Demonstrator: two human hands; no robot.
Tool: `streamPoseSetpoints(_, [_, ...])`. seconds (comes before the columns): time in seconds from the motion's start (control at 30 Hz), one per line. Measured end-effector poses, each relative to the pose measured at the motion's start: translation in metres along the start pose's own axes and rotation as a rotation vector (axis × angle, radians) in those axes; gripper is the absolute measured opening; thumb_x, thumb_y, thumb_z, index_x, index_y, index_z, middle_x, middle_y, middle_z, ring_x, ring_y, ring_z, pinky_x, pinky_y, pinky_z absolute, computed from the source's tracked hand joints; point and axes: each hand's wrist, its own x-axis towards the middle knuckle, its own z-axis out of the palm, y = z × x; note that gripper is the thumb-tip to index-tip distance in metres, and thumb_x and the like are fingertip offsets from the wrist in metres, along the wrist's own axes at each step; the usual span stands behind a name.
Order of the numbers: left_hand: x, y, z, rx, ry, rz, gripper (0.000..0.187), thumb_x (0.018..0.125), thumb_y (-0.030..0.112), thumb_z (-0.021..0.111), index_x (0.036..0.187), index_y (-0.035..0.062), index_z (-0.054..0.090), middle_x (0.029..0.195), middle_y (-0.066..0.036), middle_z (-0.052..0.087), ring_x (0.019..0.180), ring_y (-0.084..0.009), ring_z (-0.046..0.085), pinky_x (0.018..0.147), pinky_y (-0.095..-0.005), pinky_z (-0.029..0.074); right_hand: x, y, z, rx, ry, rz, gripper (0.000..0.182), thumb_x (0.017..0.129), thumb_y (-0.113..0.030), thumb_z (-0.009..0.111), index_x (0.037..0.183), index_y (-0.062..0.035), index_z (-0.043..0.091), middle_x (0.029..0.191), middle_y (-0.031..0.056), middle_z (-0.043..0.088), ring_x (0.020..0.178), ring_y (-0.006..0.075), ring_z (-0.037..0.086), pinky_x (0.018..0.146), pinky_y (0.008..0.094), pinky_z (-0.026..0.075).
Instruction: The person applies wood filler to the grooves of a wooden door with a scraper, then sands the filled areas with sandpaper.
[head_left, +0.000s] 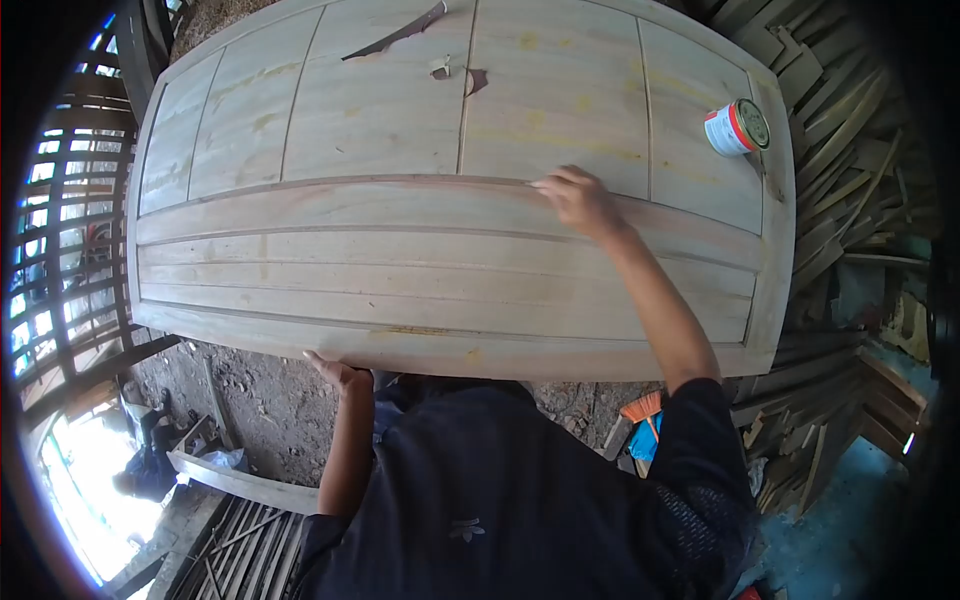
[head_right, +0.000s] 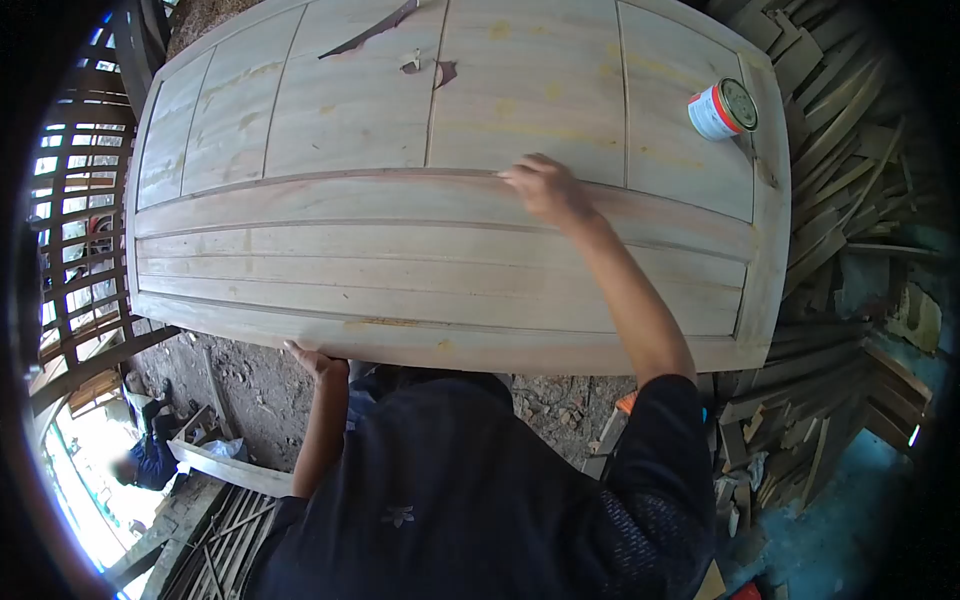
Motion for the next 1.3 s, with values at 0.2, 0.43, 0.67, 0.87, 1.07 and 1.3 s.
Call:
streamPoseSetpoints(0.2, [0.003, 0.001, 0.013, -0.003, 0.077, -0.086, 0.083, 0.109, 0.071, 0.025, 0.167, 0.0121, 0.03, 0.168, -0.015, 0.039, 0.152, -0.0366, 0.039, 0.128, -0.0514, 0.029, -0.038, 0.025, -0.036, -0.124, -0.066, 0.118, 0.013, 0.097, -0.007, 0.067, 0.105, -0.0055, 0.076, 0.095, 0.0123, 0.069, 0.094, 0.0336, 0.067, 0.085, 0.0451, 0.056])
streamPoseSetpoints(0.43, [0.003, -0.003, 0.013, 0.038, 0.1, -0.09, 0.084, 0.109, 0.069, 0.02, 0.168, 0.0101, 0.028, 0.17, -0.015, 0.034, 0.153, -0.0361, 0.037, 0.128, -0.0499, 0.028, 0.0, 0.005, -0.005, 0.003, -0.035, 0.13, 0.01, 0.099, -0.014, 0.068, 0.102, -0.0048, 0.072, 0.093, 0.011, 0.07, 0.092, 0.0331, 0.066, 0.084, 0.0474, 0.052])
streamPoseSetpoints(0.67, [-0.022, 0.009, 0.046, 0.071, 0.159, -0.129, 0.088, 0.107, 0.072, 0.021, 0.168, 0.0085, 0.026, 0.17, -0.018, 0.033, 0.154, -0.0379, 0.036, 0.128, -0.0512, 0.028, 0.002, 0.004, 0.007, -0.045, 0.017, 0.166, 0.011, 0.099, -0.014, 0.068, 0.101, -0.0051, 0.075, 0.095, 0.0099, 0.072, 0.091, 0.0324, 0.066, 0.089, 0.0448, 0.052])
streamPoseSetpoints(0.87, [-0.008, 0.001, 0.028, 0.097, 0.138, -0.095, 0.09, 0.107, 0.073, 0.022, 0.168, 0.0076, 0.024, 0.17, -0.02, 0.032, 0.153, -0.0399, 0.035, 0.127, -0.0527, 0.03, -0.017, 0.022, -0.017, -0.078, -0.091, 0.253, 0.007, 0.097, -0.011, 0.069, 0.099, -0.0059, 0.073, 0.094, 0.0106, 0.071, 0.096, 0.0322, 0.066, 0.091, 0.0453, 0.052])
streamPoseSetpoints(1.07, [-0.007, 0.004, 0.026, 0.162, 0.176, -0.111, 0.087, 0.108, 0.07, 0.021, 0.168, 0.008, 0.024, 0.17, -0.02, 0.031, 0.154, -0.0394, 0.033, 0.128, -0.0511, 0.028, 0.009, 0.003, -0.001, -0.041, -0.055, 0.154, 0.007, 0.095, -0.007, 0.07, 0.1, -0.003, 0.072, 0.094, 0.012, 0.069, 0.092, 0.0339, 0.064, 0.087, 0.0452, 0.052])
streamPoseSetpoints(1.3, [0.003, -0.001, 0.011, 0.207, 0.222, -0.125, 0.09, 0.104, 0.073, 0.024, 0.166, 0.0087, 0.03, 0.167, -0.019, 0.037, 0.151, -0.0402, 0.038, 0.126, -0.055, 0.03, 0.027, -0.019, 0.037, -0.026, 0.028, 0.193, 0.008, 0.095, -0.007, 0.069, 0.1, -0.0077, 0.074, 0.095, 0.0081, 0.072, 0.096, 0.0295, 0.066, 0.09, 0.0465, 0.051])
